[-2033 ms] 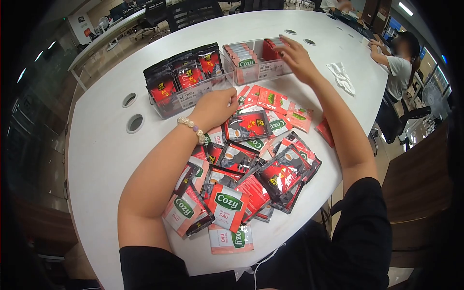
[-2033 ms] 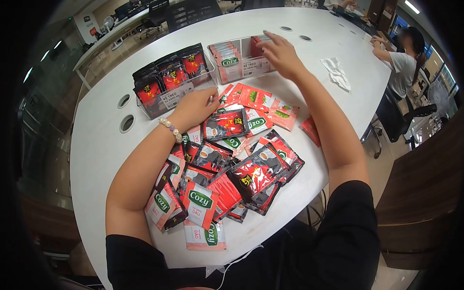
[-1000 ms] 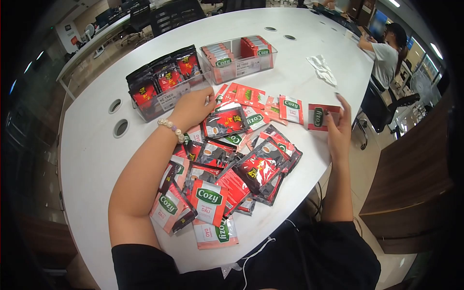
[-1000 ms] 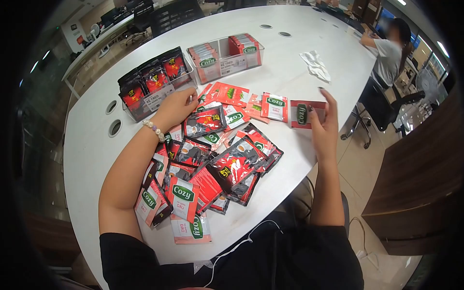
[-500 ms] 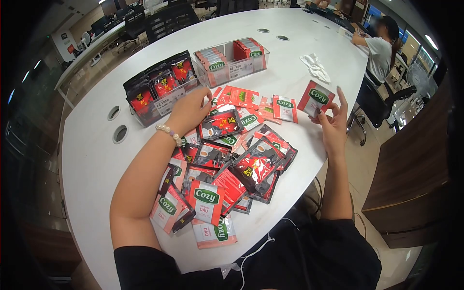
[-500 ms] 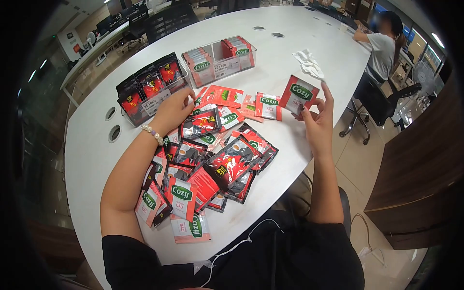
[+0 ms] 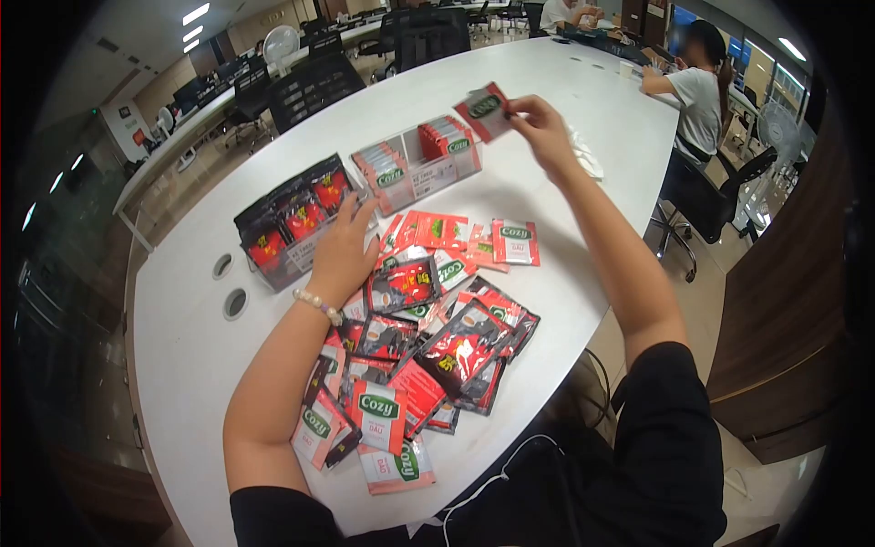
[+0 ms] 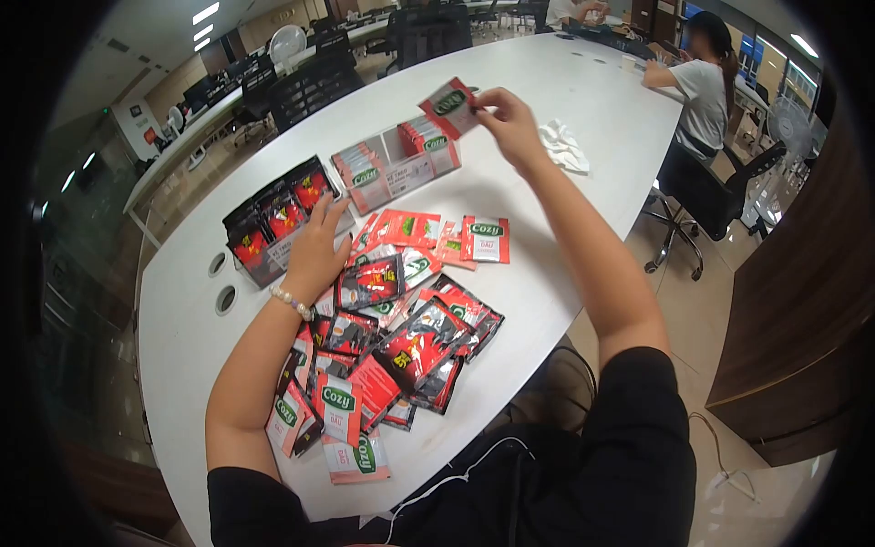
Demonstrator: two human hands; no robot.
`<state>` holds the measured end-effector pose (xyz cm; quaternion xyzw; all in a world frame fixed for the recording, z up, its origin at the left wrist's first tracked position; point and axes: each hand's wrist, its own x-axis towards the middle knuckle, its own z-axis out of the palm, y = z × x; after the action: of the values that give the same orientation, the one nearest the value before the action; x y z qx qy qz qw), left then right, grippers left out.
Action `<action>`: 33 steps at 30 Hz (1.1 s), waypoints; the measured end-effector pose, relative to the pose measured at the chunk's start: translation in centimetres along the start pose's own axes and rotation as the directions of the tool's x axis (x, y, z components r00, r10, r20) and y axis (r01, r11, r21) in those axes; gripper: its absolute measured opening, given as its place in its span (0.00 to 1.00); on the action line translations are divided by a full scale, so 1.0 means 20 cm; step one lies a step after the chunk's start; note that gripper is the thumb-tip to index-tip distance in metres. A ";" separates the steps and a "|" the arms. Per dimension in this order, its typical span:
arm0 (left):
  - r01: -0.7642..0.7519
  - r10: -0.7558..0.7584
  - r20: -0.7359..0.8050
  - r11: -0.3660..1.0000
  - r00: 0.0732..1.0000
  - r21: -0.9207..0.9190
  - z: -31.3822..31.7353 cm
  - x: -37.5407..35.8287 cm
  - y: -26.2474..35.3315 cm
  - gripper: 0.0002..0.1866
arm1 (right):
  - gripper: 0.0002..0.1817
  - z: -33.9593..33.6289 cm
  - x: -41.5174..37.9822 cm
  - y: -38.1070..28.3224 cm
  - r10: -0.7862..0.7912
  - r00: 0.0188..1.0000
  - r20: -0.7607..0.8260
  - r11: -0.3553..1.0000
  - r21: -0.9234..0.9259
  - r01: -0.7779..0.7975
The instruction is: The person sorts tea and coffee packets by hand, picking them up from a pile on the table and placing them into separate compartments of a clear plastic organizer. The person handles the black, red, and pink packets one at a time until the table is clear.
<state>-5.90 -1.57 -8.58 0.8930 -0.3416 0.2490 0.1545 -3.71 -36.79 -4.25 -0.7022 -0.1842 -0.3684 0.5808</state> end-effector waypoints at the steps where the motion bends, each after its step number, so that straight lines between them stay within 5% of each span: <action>1: 0.009 -0.009 0.010 1.000 1.000 -0.007 0.00 0.00 0.01 0.28 | 0.09 0.05 0.06 0.04 0.002 1.000 -0.016 0.995 0.098 0.000; 7: 0.025 -0.024 0.038 0.999 0.999 -0.020 -0.01 0.00 0.01 0.27 | 0.14 0.22 0.04 0.48 0.137 0.988 0.072 0.988 0.056 -0.141; 11: 0.009 -0.009 0.006 0.999 1.000 -0.049 0.00 0.01 0.01 0.25 | 0.15 0.19 -0.02 0.42 0.280 0.954 0.109 0.941 -0.231 -0.249; 12: 0.002 -0.003 -0.015 0.997 1.000 -0.074 0.01 0.01 0.00 0.24 | 0.16 0.20 -0.04 0.44 0.116 0.985 0.131 0.884 -0.465 -0.042; 15: -0.002 0.000 -0.030 0.997 1.000 -0.075 0.01 0.00 -0.01 0.23 | 0.17 0.23 -0.09 0.09 0.220 0.948 0.230 0.624 -0.780 0.044; 19: 0.047 -0.047 0.002 0.994 0.999 -0.103 -0.01 0.01 0.00 0.21 | 0.14 0.29 -0.11 0.00 0.032 0.923 0.385 0.452 -0.829 0.330; 24: 0.004 -0.006 -0.032 0.997 0.999 -0.072 0.00 0.01 -0.02 0.21 | 0.06 0.35 -0.10 0.07 -0.018 0.902 0.432 0.616 -0.706 0.350; 27: 0.038 -0.038 0.003 0.994 0.999 -0.102 -0.01 0.01 -0.01 0.21 | 0.05 0.28 -0.08 0.10 0.036 0.965 0.258 0.842 -0.529 0.110; 28: 0.051 -0.050 0.011 0.992 0.999 -0.113 -0.01 0.01 0.00 0.21 | 0.10 0.25 -0.06 0.10 0.146 0.969 0.200 0.807 -0.590 0.001; 33: 0.073 -0.072 0.010 0.986 0.997 -0.150 0.00 0.01 -0.02 0.23 | 0.28 0.14 -0.08 0.04 0.131 0.973 0.192 0.839 -0.545 -0.005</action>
<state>-5.53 -1.50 -8.51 0.8913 -0.3269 0.2146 0.2294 -3.36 -34.06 -6.02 -0.8800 -0.1112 -0.3036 0.3479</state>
